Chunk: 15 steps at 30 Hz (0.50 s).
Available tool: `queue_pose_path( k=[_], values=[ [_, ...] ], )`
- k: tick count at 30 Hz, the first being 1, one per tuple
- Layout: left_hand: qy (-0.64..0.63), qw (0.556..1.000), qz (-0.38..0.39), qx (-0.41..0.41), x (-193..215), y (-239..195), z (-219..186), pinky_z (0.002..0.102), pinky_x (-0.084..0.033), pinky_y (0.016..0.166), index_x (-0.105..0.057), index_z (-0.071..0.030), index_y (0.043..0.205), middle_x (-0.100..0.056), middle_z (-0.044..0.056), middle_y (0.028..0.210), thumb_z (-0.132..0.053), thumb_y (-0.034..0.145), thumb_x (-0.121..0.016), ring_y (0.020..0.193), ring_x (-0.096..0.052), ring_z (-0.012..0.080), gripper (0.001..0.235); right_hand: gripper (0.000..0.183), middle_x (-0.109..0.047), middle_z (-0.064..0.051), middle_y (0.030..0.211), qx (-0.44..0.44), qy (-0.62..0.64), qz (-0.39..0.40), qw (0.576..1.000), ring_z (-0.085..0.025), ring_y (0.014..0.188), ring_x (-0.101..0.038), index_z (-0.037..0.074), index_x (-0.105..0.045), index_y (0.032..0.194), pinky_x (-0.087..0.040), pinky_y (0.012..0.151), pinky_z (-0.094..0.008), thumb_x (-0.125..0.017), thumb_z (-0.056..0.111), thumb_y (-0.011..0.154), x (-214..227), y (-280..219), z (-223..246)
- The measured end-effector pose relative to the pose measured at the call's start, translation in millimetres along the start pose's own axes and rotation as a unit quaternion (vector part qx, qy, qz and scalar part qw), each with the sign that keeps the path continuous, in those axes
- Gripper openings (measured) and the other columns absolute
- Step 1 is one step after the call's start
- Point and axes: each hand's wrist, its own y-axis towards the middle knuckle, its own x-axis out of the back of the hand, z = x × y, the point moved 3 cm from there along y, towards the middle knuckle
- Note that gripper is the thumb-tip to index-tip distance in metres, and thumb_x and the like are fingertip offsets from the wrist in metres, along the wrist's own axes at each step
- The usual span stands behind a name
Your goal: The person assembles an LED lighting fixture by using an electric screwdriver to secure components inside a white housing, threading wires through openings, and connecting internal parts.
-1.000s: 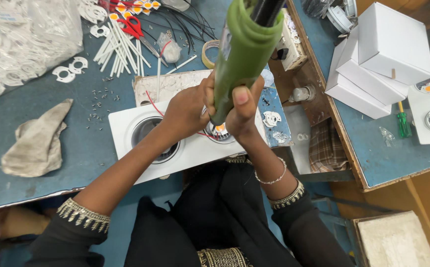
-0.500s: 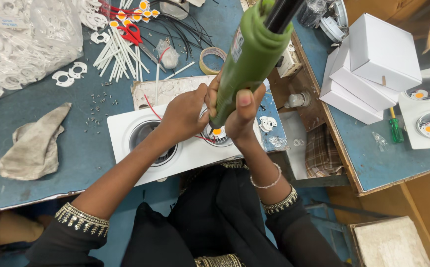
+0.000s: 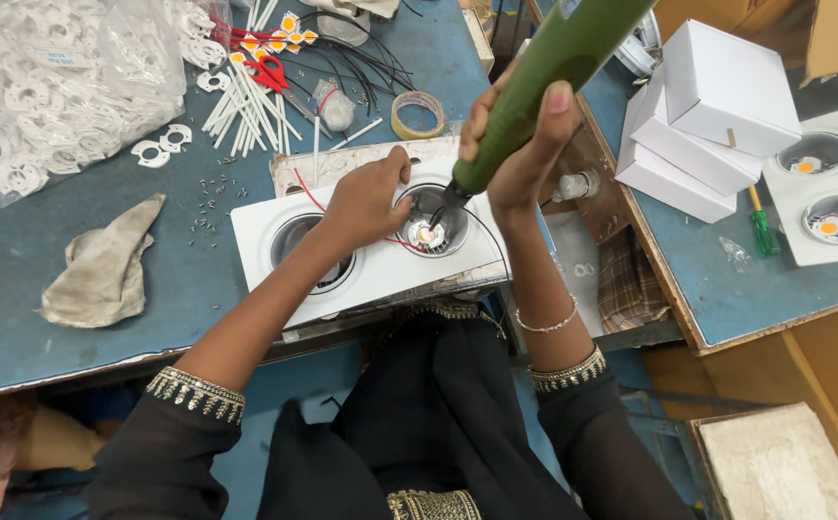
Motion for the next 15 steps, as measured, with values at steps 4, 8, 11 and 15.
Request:
queue_pose_path(
  k=[4, 8, 11, 15],
  values=[
    [-0.008, 1.0, -0.016, -0.023, 0.2, -0.6, -0.1, 0.048, -0.047, 0.072, -0.045, -0.009, 0.106, -0.064, 0.013, 0.088, -0.017, 0.082, -0.072, 0.085, -0.064, 0.0358, 0.036, 0.071, -0.052, -0.015, 0.069, 0.007, -0.023, -0.003, 1.0, -0.021, 0.045, -0.052, -0.003, -0.049, 0.105, -0.043, 0.043, -0.033, -0.051, 0.067, 0.1, 3.8, 1.7, 0.3],
    [-0.006, 1.0, -0.002, -0.008, 0.7, -0.2, 0.8, 0.048, -0.047, 0.071, -0.046, -0.009, 0.105, -0.064, 0.012, 0.086, -0.017, 0.083, -0.072, 0.084, -0.064, 0.0352, 0.035, 0.071, -0.051, -0.015, 0.069, 0.006, -0.027, -0.009, 1.0, -0.022, 0.049, -0.051, -0.004, -0.049, 0.105, -0.044, 0.042, -0.033, -0.052, 0.066, 0.099, 6.3, 1.4, -5.0],
    [-0.012, 1.0, -0.01, -0.017, 1.8, -0.5, 0.3, 0.047, -0.047, 0.071, -0.046, -0.008, 0.105, -0.064, 0.012, 0.087, -0.017, 0.083, -0.071, 0.084, -0.064, 0.0349, 0.035, 0.07, -0.051, -0.014, 0.068, 0.007, -0.024, -0.011, 1.0, -0.021, 0.045, -0.051, -0.004, -0.048, 0.105, -0.043, 0.042, -0.033, -0.053, 0.066, 0.099, 7.4, 1.3, -7.5],
    [-0.008, 1.0, 0.001, -0.01, 1.8, -0.1, -0.5, 0.047, -0.047, 0.07, -0.045, -0.008, 0.104, -0.064, 0.012, 0.086, -0.017, 0.083, -0.071, 0.083, -0.064, 0.0348, 0.034, 0.07, -0.052, -0.014, 0.07, 0.003, -0.019, -0.006, 1.0, -0.02, 0.046, -0.053, -0.003, -0.048, 0.105, -0.043, 0.042, -0.033, -0.055, 0.066, 0.098, 7.0, -1.1, -8.2]
  ],
)
